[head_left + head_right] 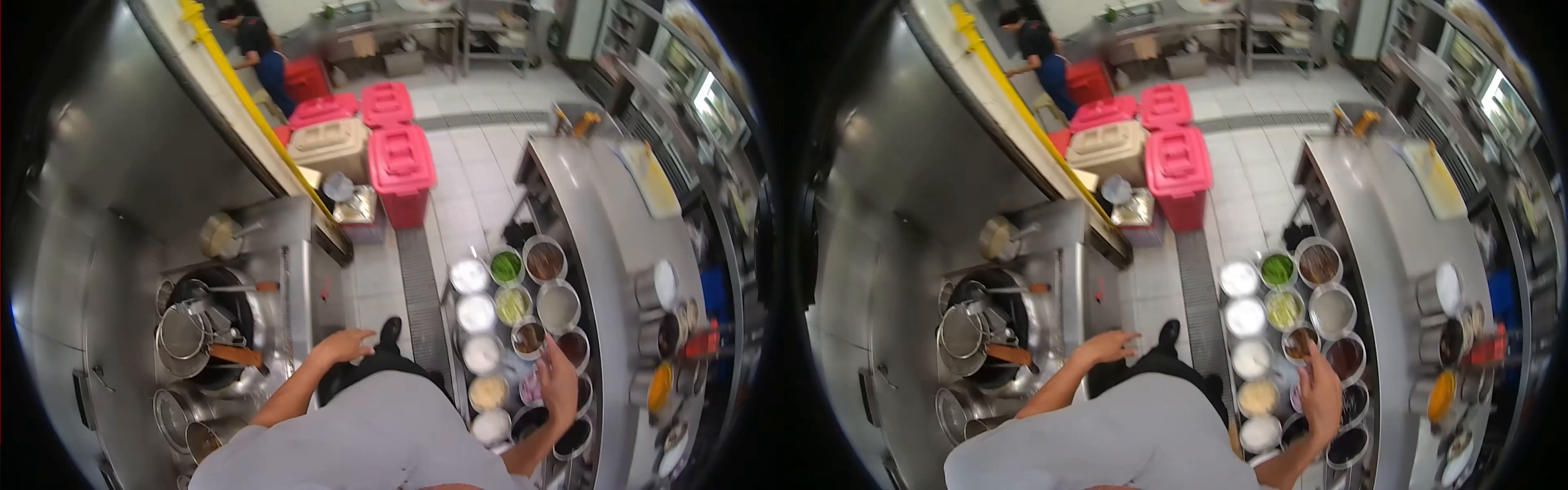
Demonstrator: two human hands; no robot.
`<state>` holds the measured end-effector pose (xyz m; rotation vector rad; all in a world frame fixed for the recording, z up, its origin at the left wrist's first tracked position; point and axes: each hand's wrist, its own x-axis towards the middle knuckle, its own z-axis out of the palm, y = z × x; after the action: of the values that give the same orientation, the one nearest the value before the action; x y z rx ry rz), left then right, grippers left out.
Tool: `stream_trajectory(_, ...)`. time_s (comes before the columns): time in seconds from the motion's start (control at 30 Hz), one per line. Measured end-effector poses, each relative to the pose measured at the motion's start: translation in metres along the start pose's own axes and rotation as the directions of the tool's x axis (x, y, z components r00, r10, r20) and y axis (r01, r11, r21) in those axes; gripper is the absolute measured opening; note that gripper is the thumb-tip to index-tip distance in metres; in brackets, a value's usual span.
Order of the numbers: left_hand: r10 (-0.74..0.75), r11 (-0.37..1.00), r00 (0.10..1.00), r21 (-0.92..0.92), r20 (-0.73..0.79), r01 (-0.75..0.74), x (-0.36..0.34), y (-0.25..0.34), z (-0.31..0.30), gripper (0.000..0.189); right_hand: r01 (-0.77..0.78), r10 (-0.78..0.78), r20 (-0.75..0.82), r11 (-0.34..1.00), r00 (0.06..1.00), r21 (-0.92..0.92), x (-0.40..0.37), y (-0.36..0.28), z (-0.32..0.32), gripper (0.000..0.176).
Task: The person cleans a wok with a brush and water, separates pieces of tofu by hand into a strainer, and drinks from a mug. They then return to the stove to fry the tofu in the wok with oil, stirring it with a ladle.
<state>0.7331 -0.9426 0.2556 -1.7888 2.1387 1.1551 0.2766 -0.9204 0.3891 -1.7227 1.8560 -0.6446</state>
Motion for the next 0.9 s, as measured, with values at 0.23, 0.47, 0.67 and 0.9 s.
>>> stream_trajectory(0.23,0.188,0.958,0.935,-0.152,-0.301,-0.241,-0.090,0.120,0.053,0.022,-0.170,0.138,-0.177,0.969,0.975,-0.181,-0.087,0.053,-0.069,0.038)
stream_trajectory(0.47,0.239,0.944,0.846,-0.091,-0.476,-0.318,-0.143,0.162,0.094,0.013,-0.119,0.133,-0.935,0.988,0.330,0.099,-0.203,0.070,-0.155,0.022)
stream_trajectory(0.67,0.414,0.910,0.887,0.084,-0.203,-0.406,-0.172,0.185,0.148,0.024,-0.008,-0.063,-0.988,0.998,0.139,-0.065,-0.317,0.077,-0.189,0.037)
stream_trajectory(0.9,0.349,0.930,0.929,0.074,0.124,-0.359,-0.217,0.189,0.256,0.042,-0.072,-0.304,-0.941,0.946,0.150,-0.317,-0.371,0.099,-0.230,0.017)
